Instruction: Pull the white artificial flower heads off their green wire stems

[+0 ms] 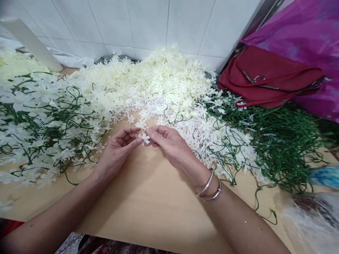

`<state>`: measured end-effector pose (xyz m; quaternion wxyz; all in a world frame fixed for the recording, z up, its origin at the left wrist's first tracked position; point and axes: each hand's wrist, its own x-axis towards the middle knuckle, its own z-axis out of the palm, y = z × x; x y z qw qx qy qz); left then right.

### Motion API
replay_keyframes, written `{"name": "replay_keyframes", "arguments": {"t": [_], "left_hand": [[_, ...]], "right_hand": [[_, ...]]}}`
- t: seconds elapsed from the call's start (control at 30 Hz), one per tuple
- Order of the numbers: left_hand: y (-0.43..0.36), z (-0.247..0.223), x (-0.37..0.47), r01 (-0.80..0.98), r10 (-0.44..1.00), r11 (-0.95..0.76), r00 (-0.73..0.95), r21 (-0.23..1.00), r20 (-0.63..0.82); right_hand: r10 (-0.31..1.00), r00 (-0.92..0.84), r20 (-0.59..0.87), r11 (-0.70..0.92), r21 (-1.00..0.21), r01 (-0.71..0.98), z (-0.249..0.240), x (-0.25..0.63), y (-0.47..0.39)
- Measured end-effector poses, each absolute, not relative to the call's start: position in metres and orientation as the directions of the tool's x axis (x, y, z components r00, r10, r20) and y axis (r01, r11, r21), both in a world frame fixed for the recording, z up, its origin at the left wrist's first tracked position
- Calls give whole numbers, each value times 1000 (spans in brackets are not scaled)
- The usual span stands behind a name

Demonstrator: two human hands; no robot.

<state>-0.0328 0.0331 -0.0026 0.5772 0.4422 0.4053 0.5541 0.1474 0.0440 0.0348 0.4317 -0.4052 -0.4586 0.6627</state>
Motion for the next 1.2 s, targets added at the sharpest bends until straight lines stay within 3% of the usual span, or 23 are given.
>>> {"name": "replay_keyframes", "arguments": {"t": [0.5, 0.73, 0.83, 0.9, 1.03, 1.2], "left_hand": [[32, 0, -29, -219, 983, 23, 184, 975, 18], [35, -5, -28, -234, 990, 70, 137, 970, -39], [35, -3, -30, -264, 996, 83, 44, 961, -73], [34, -1, -31, -260, 995, 97, 20, 961, -95], [31, 1, -34, -216, 996, 81, 41, 973, -74], [29, 1, -38, -175, 997, -38, 55, 984, 49]], "right_hand": [[971, -202, 126, 123, -992, -25, 22, 145, 45], [986, -92, 141, 141, -990, -12, 28, 160, 56], [978, 56, 201, 196, -977, 90, 32, 176, 64], [977, 38, 209, 195, -955, 223, 36, 183, 66], [961, -225, 162, 257, -824, 505, 45, 182, 60], [861, -488, 139, 492, -471, 733, 41, 166, 50]]}}
